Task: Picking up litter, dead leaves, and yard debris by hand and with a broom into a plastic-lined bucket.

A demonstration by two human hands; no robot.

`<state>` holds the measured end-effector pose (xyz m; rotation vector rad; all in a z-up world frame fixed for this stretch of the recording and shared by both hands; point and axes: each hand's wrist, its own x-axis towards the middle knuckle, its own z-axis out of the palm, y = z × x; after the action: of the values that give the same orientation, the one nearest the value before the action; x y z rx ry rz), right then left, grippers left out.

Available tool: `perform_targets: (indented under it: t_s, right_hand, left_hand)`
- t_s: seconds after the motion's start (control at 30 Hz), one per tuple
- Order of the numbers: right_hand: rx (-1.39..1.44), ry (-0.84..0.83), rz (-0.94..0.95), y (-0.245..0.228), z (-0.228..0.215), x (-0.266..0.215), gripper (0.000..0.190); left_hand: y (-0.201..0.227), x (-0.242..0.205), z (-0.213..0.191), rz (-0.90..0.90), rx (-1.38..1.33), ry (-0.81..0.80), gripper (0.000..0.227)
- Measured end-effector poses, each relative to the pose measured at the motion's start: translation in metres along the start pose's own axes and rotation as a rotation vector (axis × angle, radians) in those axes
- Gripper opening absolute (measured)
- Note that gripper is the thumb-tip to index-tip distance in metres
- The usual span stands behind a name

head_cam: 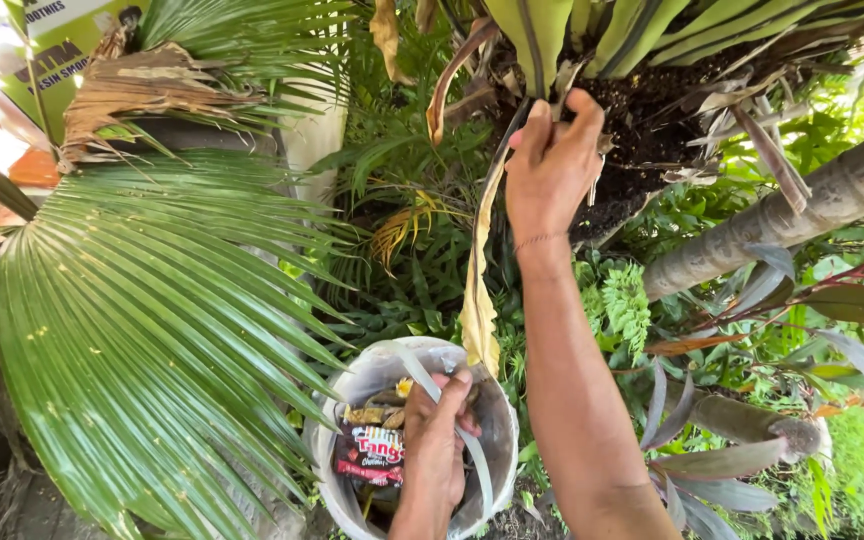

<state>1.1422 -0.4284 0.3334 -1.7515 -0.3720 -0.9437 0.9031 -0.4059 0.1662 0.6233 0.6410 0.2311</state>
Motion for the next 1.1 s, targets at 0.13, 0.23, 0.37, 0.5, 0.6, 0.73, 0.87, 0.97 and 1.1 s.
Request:
perform_targets:
  t_s: [0.13, 0.23, 0.37, 0.5, 0.6, 0.73, 0.87, 0.97, 1.1]
  right_hand:
    - [-0.018, -0.102, 0.214, -0.001, -0.002, 0.012, 0.018]
    - [-0.046, -0.118, 0.186, 0.006, -0.005, 0.016, 0.015]
    - [0.062, -0.144, 0.112, -0.005, -0.021, 0.008, 0.016]
    - [0.085, -0.162, 0.115, -0.002, -0.039, 0.001, 0.021]
    - [-0.037, -0.181, 0.133, -0.013, -0.050, -0.006, 0.027]
    - [-0.055, -0.266, 0.220, -0.011, -0.052, -0.038, 0.023]
    - [-0.020, -0.557, 0.207, 0.029, -0.051, -0.107, 0.018]
    - [-0.322, -0.922, 0.357, 0.012, -0.065, -0.131, 0.022]
    - [-0.092, -1.297, 0.076, -0.001, -0.073, -0.117, 0.034]
  left_hand:
    - [-0.004, 0.003, -0.006, 0.009, 0.010, 0.001, 0.036]
    - [-0.001, 0.002, -0.006, 0.008, 0.019, 0.000, 0.036]
    - [-0.004, 0.002, -0.010, -0.010, 0.015, -0.008, 0.036]
    - [-0.002, -0.001, -0.007, -0.020, 0.016, -0.010, 0.036]
    - [-0.004, -0.001, -0.003, -0.018, -0.002, -0.043, 0.036]
    - [-0.001, -0.007, -0.005, -0.024, -0.033, -0.052, 0.036]
    - [-0.001, -0.008, -0.014, -0.019, -0.067, -0.096, 0.034]
    - [0.004, -0.011, -0.027, 0.001, -0.068, -0.110, 0.033]
    - [0.014, -0.014, -0.031, 0.003, -0.061, -0.089, 0.032]
